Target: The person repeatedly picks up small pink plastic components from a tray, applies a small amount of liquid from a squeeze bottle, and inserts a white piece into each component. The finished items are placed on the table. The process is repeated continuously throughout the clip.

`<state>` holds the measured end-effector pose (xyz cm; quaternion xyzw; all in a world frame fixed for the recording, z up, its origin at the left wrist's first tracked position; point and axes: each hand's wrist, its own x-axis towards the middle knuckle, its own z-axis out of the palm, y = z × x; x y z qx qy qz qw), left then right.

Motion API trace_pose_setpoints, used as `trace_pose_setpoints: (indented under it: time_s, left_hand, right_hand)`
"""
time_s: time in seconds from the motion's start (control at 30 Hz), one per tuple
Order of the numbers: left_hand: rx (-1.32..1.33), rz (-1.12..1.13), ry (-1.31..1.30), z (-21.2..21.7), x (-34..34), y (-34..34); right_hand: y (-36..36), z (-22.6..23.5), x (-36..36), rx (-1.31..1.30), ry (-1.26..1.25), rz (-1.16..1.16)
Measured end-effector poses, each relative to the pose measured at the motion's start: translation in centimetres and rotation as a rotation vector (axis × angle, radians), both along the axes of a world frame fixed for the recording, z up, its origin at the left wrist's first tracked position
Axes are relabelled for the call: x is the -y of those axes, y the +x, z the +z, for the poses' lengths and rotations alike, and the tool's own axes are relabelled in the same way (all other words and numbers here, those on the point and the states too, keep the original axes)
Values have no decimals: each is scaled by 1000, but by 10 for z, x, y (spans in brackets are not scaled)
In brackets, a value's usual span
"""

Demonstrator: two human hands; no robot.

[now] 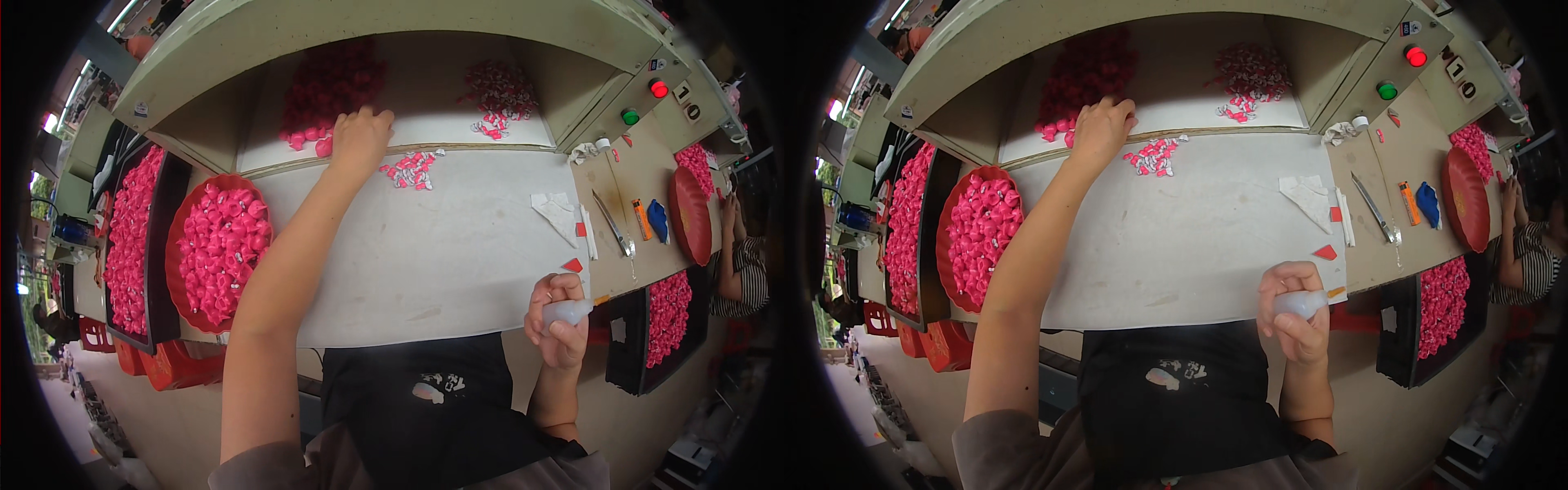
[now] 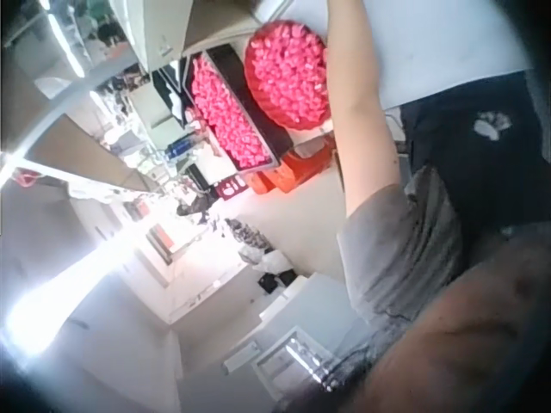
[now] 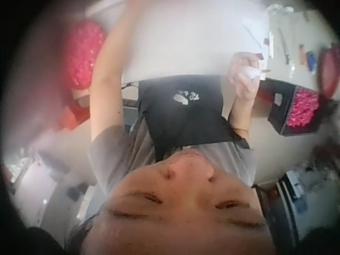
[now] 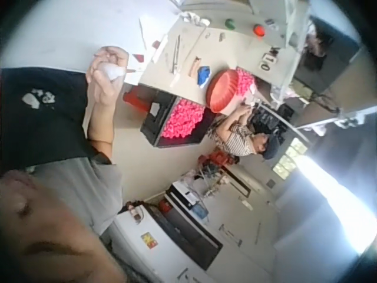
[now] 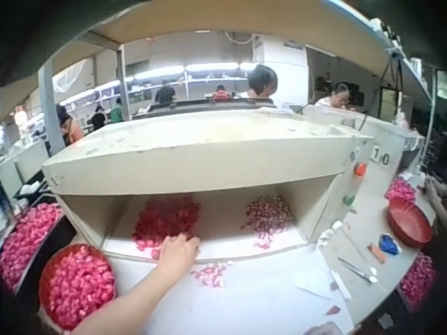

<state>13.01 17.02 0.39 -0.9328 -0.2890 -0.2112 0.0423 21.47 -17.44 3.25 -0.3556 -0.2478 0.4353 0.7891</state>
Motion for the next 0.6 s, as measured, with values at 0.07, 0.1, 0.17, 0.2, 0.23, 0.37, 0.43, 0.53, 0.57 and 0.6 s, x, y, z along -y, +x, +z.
trace_pose_setpoints:
  time_s: [0.07,0.1,0.17,0.2,0.23,0.37,0.43,0.53,0.57,0.6]
  left_hand:
    - [78,19,-43,1,4,1]
    - [154,11,-101,6,11,2]
    - [350,-61,-364,13,25,-8]
    - [475,-139,-573,15,37,-15]
    - [595,-210,-777,19,50,-25]
    - [815,-328,-1721,33,116,-70]
    - [845,-261,-1915,37,143,-85]
    - [922,-265,-2054,29,168,-93]
    - [954,-284,-2076,24,172,-95]
    - [970,-284,-2069,15,175,-97]
  right_hand:
    - [1,1,-3,-4,18,28]
    - [1,1,-3,49,2,24]
    - [0,0,-4,141,-28,29]
    - [-2,1,-6,196,-87,-13]
    - [-6,4,-10,247,-143,-48]
    - [-13,3,-24,462,-228,-143]
    - [-19,6,-26,421,-191,-190]
    - [-19,6,-28,396,-53,-276]
    - [-19,5,-29,394,7,-307]
    - [-23,10,-34,320,14,-385]
